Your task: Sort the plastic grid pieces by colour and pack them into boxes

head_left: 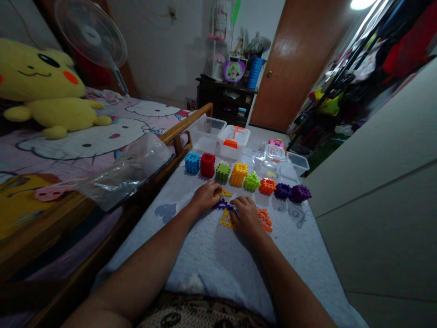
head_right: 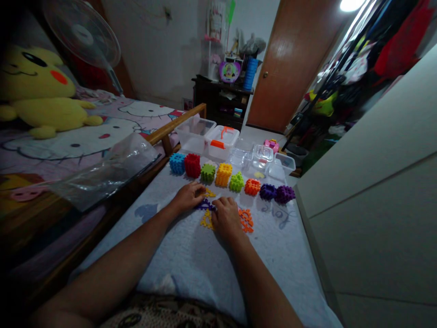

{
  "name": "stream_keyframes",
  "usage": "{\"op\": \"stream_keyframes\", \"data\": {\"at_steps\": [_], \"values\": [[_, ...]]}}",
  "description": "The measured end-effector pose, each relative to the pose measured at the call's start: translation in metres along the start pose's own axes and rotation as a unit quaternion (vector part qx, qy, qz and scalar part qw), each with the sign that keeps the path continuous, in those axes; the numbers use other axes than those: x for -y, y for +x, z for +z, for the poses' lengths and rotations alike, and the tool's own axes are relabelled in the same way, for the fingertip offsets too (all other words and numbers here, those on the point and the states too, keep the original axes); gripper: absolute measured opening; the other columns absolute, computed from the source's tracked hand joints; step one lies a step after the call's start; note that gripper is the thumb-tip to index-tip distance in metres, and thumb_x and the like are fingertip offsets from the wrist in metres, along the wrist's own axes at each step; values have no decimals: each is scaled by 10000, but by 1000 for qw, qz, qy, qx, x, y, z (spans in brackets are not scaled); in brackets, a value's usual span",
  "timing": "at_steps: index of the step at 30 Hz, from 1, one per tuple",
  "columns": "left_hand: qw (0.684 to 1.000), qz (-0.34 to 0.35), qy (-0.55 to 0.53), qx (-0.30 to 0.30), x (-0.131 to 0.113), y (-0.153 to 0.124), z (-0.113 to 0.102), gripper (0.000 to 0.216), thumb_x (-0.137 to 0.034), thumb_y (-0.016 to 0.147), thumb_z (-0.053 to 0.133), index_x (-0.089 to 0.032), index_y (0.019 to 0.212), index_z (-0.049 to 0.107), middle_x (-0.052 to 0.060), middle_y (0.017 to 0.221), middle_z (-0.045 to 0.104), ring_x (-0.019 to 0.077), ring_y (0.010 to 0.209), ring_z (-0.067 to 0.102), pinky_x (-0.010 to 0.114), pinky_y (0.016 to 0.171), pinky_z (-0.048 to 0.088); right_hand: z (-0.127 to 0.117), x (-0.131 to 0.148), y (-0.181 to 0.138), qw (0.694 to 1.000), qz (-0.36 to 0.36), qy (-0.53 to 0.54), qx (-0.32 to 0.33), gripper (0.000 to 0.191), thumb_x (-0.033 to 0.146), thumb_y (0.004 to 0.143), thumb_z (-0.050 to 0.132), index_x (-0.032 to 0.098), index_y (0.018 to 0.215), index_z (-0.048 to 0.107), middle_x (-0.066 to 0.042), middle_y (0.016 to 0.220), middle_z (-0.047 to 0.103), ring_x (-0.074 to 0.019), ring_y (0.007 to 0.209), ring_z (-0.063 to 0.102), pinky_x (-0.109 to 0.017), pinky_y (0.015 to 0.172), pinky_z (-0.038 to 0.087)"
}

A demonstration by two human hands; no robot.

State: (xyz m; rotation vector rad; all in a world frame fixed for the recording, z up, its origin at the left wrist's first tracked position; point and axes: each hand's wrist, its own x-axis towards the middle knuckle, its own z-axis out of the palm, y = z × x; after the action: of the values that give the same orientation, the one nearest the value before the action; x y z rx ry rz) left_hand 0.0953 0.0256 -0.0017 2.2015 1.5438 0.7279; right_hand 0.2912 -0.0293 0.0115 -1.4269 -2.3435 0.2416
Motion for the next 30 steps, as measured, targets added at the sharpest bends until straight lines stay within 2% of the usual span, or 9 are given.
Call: {"op": "stream_keyframes", "data": {"at_steps": [5, 14, 18, 22, 26, 30], "values": [[1000, 6, -15, 1, 0, 0, 0, 158, -211, 752, 629, -181, 898, 684, 47, 913, 668, 198, 874, 622, 298, 801, 478, 4, 0, 3, 999, 8, -16, 33, 162, 199, 882, 600, 209, 1002, 708, -72, 970, 664, -221, 947, 522, -325, 860, 397], [1000, 11, -13, 11, 1, 0, 3, 151, -274, 784, 623, -186, 894, 677, 43, 886, 664, 193, 819, 616, 289, 750, 467, -3, 2, 2, 999, -10, -27, 29, 175, 165, 856, 599, 182, 988, 713, -84, 956, 654, -226, 945, 515, -334, 876, 413], [1000, 15, -2, 10, 1, 0, 3, 166, -276, 782, 612, -178, 898, 680, 54, 889, 661, 207, 829, 616, 301, 746, 467, -2, 4, 4, 999, -20, -31, 30, 185, 225, 902, 585, 200, 1039, 708, -82, 988, 659, -223, 948, 515, -337, 876, 414], [1000, 10, -11, 16, 0, 0, 3, 186, -293, 796, 602, -173, 912, 684, 58, 908, 663, 210, 840, 621, 312, 771, 472, 1, 5, 6, 999, -17, -22, 43, 213, 209, 943, 528, 220, 1041, 717, -74, 943, 672, -210, 910, 530, -322, 856, 417], [999, -2, -32, 11, -3, 0, 1, 186, -293, 806, 594, -163, 903, 686, 63, 911, 659, 209, 845, 624, 320, 792, 481, 2, 5, 3, 999, -23, -1, 29, 191, 181, 890, 570, 191, 1020, 710, -79, 928, 666, -215, 927, 534, -321, 868, 420], [999, -6, -50, -14, -4, 1, -1, 183, -271, 839, 542, -173, 893, 687, 61, 909, 651, 206, 882, 620, 312, 817, 479, -4, 0, 0, 1000, -12, 23, -15, 186, 130, 826, 562, 179, 935, 703, -79, 906, 658, -218, 917, 536, -324, 854, 424]]}}
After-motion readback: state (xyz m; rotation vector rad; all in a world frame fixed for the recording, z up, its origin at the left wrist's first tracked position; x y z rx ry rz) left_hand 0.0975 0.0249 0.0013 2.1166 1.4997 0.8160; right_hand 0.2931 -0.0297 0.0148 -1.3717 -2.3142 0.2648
